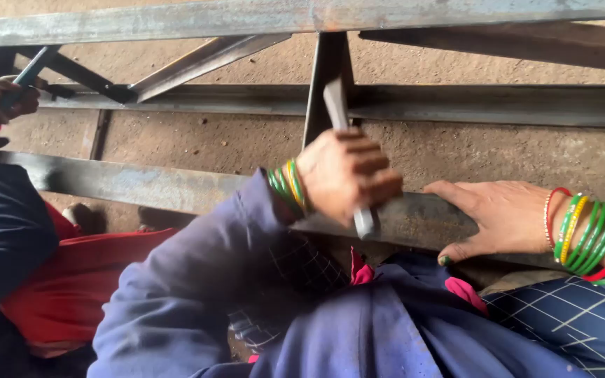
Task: The person fits metal bars into a frame by hand and uses a metal tool to strike and adjust the joints. They move along the structure, positioning the tool against different sections of the metal to pry and hammer them into place.
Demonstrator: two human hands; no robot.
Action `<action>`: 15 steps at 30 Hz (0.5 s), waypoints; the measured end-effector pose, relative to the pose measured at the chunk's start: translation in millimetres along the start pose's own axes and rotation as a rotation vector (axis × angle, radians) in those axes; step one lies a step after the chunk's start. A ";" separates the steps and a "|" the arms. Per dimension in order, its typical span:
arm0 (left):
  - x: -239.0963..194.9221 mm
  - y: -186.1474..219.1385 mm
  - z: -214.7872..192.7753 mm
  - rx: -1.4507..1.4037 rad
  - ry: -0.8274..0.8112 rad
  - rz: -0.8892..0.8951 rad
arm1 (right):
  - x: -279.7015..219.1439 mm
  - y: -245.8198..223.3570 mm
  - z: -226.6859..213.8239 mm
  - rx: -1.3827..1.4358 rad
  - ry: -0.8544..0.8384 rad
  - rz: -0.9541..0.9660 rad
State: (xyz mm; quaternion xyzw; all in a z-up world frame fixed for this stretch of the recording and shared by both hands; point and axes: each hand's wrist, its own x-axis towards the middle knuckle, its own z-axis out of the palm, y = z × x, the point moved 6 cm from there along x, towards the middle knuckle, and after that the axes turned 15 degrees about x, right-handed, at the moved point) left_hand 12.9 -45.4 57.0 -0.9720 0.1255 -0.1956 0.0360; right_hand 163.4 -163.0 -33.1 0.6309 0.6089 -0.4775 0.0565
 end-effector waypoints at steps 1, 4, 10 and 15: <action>-7.3 -8.8 8.6 0.070 0.052 -0.015 | 0.1 1.3 -0.4 0.006 0.008 0.001; -14.6 -43.6 33.1 0.304 0.049 -0.072 | -5.2 -7.3 -3.9 -0.077 -0.008 0.059; 0.8 4.3 21.6 0.124 -0.140 0.035 | -10.7 -16.5 -9.8 -0.018 0.003 0.053; 0.7 11.9 2.5 -0.052 -0.114 0.031 | -2.2 -5.2 -2.8 0.012 0.005 0.008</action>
